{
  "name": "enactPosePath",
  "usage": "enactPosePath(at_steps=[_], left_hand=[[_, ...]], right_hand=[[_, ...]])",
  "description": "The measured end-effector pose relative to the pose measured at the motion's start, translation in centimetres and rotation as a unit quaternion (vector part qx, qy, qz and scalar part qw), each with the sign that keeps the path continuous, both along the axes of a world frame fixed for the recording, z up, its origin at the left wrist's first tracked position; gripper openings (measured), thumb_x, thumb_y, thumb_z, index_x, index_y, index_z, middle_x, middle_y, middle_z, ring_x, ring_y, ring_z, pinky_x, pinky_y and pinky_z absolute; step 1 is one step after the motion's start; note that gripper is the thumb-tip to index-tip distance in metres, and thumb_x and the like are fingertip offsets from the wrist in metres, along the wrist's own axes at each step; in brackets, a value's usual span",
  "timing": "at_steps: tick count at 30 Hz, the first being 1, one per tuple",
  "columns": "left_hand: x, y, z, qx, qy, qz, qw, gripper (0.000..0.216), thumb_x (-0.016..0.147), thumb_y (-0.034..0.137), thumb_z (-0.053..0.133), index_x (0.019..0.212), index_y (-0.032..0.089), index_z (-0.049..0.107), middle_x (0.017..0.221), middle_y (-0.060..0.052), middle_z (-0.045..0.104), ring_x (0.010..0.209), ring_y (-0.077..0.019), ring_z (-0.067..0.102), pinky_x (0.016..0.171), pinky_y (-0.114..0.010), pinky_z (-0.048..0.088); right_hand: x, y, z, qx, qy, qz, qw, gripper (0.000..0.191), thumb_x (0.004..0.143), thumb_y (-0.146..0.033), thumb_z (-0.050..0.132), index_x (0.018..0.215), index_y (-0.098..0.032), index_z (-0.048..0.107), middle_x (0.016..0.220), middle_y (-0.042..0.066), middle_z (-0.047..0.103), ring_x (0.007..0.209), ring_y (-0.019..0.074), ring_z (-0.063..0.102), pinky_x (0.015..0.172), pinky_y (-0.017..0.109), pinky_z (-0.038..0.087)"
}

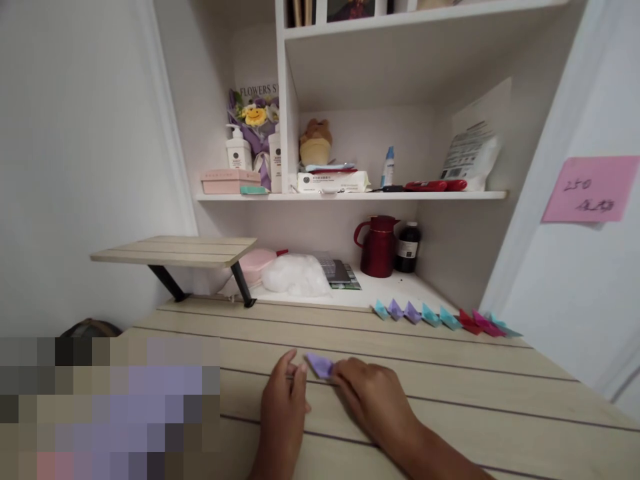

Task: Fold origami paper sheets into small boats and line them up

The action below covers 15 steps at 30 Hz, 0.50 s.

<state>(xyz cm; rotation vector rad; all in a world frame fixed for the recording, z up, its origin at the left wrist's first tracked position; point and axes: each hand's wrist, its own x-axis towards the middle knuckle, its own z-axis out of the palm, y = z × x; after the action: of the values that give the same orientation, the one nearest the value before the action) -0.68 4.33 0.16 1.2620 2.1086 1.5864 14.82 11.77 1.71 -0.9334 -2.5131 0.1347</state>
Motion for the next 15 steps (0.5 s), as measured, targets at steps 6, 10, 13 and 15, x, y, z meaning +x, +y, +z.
enactPosePath(at_steps=[6,10,13,15], left_hand=[[0.8,-0.7,0.8,-0.076,0.097,-0.028,0.992,0.024,0.089,0.013,0.043,0.087,0.016,0.066,0.091,-0.01,0.068,0.088,-0.0225,0.063,0.079,-0.032,0.045],[1.0,-0.9,0.9,-0.106,0.142,-0.015,0.984,0.017,0.086,0.011,0.049,0.084,0.019,0.064,0.089,-0.006,0.067,0.085,-0.0198,0.062,0.075,-0.028,0.043],[1.0,-0.7,0.9,-0.125,0.168,-0.017,0.978,0.017,0.086,0.013,0.05,0.077,0.02,0.062,0.084,-0.004,0.066,0.079,-0.0183,0.062,0.071,-0.027,0.04],[0.9,-0.6,0.9,-0.135,0.174,-0.018,0.975,0.017,0.086,0.014,0.05,0.075,0.02,0.062,0.082,-0.004,0.066,0.077,-0.0179,0.061,0.068,-0.027,0.038]], right_hand=[[0.6,-4.6,-0.6,0.049,-0.023,0.051,0.997,0.027,0.098,-0.024,0.037,0.089,-0.023,0.063,0.076,0.002,0.067,0.068,0.018,0.063,0.064,0.028,0.041],[0.7,-4.0,-0.4,-0.02,0.01,0.018,1.0,0.019,0.095,-0.024,0.045,0.092,-0.025,0.063,0.081,0.001,0.068,0.072,0.0183,0.065,0.065,0.028,0.044],[0.9,-3.4,-0.3,-0.077,0.035,0.009,0.996,0.013,0.091,-0.022,0.051,0.095,-0.026,0.064,0.088,0.001,0.07,0.078,0.0189,0.066,0.07,0.029,0.047],[1.2,-3.2,-0.3,-0.111,0.06,0.019,0.992,0.015,0.088,-0.021,0.055,0.098,-0.027,0.064,0.089,0.0,0.07,0.079,0.0183,0.066,0.071,0.029,0.048]])
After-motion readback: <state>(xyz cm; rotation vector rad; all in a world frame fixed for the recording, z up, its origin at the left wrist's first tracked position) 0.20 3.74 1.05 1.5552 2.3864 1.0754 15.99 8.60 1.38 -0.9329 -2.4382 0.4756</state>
